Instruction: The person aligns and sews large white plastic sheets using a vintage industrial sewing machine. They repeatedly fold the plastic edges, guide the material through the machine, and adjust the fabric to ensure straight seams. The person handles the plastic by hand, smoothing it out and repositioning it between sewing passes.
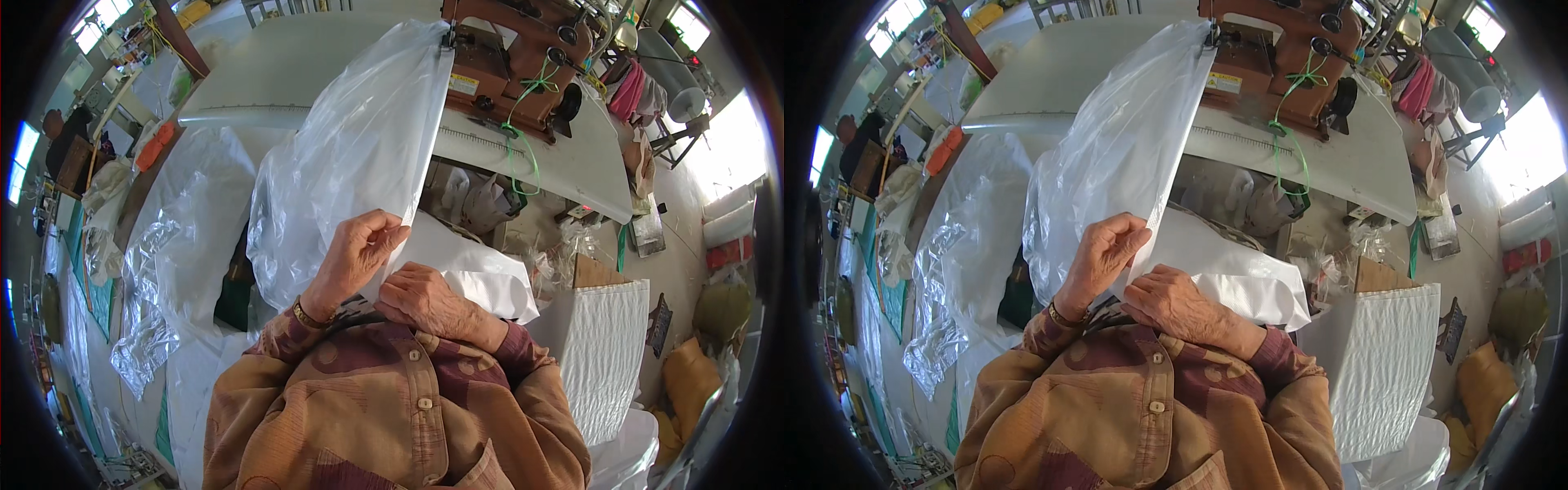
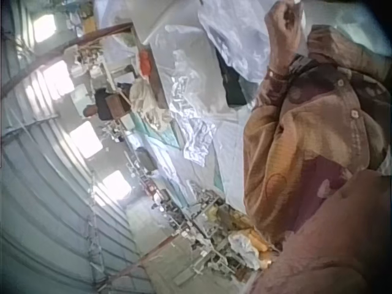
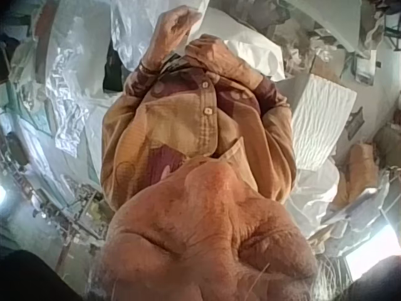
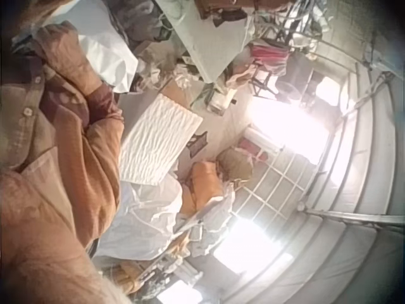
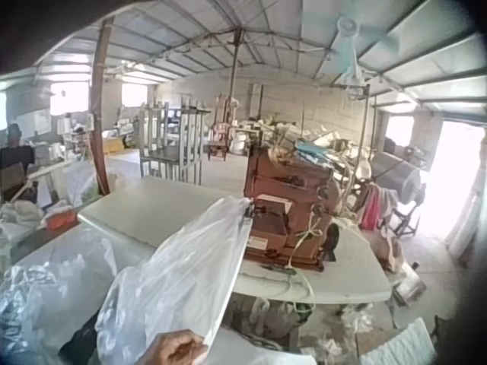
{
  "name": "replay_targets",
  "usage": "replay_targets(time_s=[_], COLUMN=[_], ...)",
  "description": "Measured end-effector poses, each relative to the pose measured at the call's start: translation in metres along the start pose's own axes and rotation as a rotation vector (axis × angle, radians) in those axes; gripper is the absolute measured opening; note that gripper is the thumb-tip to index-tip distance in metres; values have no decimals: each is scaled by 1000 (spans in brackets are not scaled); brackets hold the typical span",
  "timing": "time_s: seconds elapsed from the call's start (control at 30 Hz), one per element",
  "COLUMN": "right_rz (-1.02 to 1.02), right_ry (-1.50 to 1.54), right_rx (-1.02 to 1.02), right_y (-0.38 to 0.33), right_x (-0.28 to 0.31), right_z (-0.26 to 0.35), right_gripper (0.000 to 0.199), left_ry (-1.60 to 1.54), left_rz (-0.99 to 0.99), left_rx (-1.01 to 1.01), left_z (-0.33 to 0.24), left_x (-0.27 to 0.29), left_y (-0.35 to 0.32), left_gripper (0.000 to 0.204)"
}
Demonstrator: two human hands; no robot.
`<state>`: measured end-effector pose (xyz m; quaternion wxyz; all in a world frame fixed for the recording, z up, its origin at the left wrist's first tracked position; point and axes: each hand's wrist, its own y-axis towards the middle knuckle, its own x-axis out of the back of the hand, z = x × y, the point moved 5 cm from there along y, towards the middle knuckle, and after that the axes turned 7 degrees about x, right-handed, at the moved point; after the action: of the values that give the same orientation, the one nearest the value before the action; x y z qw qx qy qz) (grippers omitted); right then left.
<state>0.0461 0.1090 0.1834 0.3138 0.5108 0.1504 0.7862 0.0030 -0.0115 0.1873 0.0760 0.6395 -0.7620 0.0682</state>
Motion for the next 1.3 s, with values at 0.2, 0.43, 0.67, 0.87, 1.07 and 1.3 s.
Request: replay_targets(time_s=[0.2, 0.43, 0.67, 0.87, 1.07, 1.3], right_rz=[-27, 38, -761, -151, 91, -550], right_ry=[-59, -32, 28, 202, 382, 202], right_rx=[43, 56, -455, -456, -350, -501], right_y=[0, 1, -61, 31, 64, 18], right_x=[-8, -6, 7, -119, -194, -66], right_z=[-4, -10, -108, -144, -158, -189], right_gripper=[19, 16, 30, 36, 27, 17], left_ry=[-79, -218, -119, 317, 711, 702], left_rz=[-86, -163, -144, -287, -355, -215], left_rx=[77, 112, -181, -266, -269, -360], left_z=[19, 17, -17, -52, -48, 7], left_x=[4, 4, 13, 33, 51, 15], left_y=[4, -6, -18, -11, -2, 12], left_gripper=[15, 14, 24, 33, 29, 22])
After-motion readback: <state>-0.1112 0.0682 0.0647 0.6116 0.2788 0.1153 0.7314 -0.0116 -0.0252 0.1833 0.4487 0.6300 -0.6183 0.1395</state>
